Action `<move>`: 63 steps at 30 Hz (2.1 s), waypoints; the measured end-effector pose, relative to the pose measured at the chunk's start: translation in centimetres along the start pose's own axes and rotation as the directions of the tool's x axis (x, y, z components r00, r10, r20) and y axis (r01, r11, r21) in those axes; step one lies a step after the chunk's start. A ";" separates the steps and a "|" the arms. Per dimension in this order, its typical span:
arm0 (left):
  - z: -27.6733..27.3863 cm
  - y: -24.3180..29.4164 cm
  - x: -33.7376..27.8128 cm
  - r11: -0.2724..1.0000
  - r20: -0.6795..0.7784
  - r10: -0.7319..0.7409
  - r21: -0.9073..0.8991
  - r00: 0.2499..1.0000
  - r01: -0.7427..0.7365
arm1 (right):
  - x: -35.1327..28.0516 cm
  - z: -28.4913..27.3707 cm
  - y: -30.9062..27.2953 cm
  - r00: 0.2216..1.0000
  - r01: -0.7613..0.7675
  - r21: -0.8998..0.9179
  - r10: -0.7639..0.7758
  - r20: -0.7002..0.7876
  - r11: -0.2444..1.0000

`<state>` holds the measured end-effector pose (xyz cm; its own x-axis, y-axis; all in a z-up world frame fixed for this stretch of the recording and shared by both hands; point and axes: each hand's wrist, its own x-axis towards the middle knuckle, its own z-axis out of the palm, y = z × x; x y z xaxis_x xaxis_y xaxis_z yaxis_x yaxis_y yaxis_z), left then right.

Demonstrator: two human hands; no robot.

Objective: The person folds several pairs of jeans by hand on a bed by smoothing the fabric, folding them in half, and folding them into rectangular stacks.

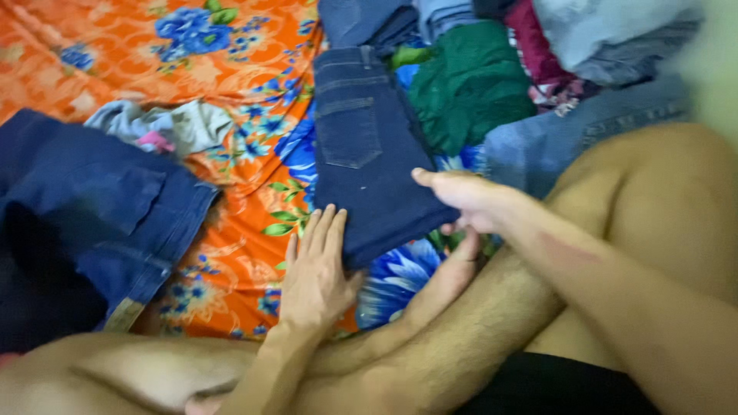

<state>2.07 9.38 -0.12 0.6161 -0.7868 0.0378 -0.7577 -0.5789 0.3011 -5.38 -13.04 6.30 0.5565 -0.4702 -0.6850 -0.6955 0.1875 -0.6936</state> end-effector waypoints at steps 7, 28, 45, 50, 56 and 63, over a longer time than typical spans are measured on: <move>-2.8 -0.7 1.1 0.955 -0.262 -0.009 -0.289 0.965 -0.070 | 0.2 -2.3 -1.3 0.982 -0.157 0.248 0.124 0.142 0.956; -7.7 0.7 0.2 0.404 0.260 -0.322 -0.832 0.911 0.380 | -1.0 -4.9 0.3 0.953 0.303 -0.426 -0.258 0.160 0.853; -7.1 1.3 1.9 0.571 0.455 -0.334 -0.599 0.825 0.562 | -3.3 -1.1 -1.0 0.911 0.370 0.334 -0.410 0.054 0.867; -5.7 -2.0 1.8 0.853 0.352 -0.139 -0.432 0.926 0.292 | -4.2 -0.9 -1.3 0.925 0.336 0.376 -0.377 0.039 0.864; -5.0 -3.0 3.1 0.938 0.153 0.074 -0.346 0.985 -0.017 | -5.4 -1.6 -1.7 0.934 0.321 0.362 -0.355 0.032 0.875; -1.9 -9.6 11.2 0.817 -0.028 -0.262 -0.539 0.965 0.206 | -5.1 -2.1 1.0 0.904 0.396 -0.066 -0.377 0.200 0.916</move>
<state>16.66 6.55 -0.83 0.7986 -0.6017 -0.0160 -0.3758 -0.5193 0.7675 -9.87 -12.30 9.61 0.8562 -0.3238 -0.4025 -0.4464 -0.0714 -0.8920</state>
